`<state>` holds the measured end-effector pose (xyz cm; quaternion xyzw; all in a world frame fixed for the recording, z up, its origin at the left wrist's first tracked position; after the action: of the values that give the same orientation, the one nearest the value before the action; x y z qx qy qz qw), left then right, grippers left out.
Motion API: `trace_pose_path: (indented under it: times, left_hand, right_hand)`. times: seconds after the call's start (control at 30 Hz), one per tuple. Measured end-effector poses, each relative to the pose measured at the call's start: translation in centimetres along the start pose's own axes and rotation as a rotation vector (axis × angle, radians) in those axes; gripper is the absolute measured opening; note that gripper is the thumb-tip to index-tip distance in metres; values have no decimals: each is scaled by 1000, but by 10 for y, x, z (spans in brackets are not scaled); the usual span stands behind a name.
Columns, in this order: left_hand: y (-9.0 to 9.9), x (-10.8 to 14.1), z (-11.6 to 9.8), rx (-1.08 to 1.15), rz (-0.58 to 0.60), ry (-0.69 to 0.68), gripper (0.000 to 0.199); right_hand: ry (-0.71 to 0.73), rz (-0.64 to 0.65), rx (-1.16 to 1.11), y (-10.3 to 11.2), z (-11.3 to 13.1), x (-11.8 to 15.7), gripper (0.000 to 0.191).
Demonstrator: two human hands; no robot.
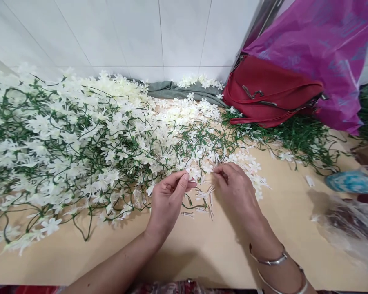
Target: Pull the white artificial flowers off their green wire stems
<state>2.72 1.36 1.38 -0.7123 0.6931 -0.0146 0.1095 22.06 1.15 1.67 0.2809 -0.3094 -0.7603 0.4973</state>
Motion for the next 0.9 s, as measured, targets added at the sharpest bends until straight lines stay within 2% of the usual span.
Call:
trace_pose_path:
  times: [0.1,0.33,0.4,0.57,0.67,0.77,0.9]
  left_hand:
    - [-1,-2,-1,-18,6,2,19]
    - [-6,-6,0,-48,29,-32,21]
    - [-8,-6,0,-45,26,-41,21]
    - [-11,-6,2,-36,20,-46,21]
    - [-12,-7,4,-32,11,-37,21]
    - [-13,-9,5,-39,18,-32,20]
    - [-15,-10,4,-46,32,-26,19]
  right_hand:
    - [3,-27,-35,3,-1,3,15]
    - [-114,-57,-409,8,-2,6,2]
    - [-175,-32,-542,7,-4,4,7]
    - [-317,122,-798,3,-7,1,20]
    - [-285,108,-779,6,-6,1,21]
    - [-201,48,-643,11,-4,3,6]
    - [-154,97,-616,10,-1,4,3]
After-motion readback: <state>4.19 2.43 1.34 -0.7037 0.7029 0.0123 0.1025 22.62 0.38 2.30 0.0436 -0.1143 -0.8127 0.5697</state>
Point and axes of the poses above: each hand's wrist, its own x-axis away from the middle knuckle, its own y-axis out of the back of the hand, z = x × y, the point moved 4 cm from there along -x, towards the middle knuckle, and after that the axes turned 15 degrees about -y, right-handed, at the moved point
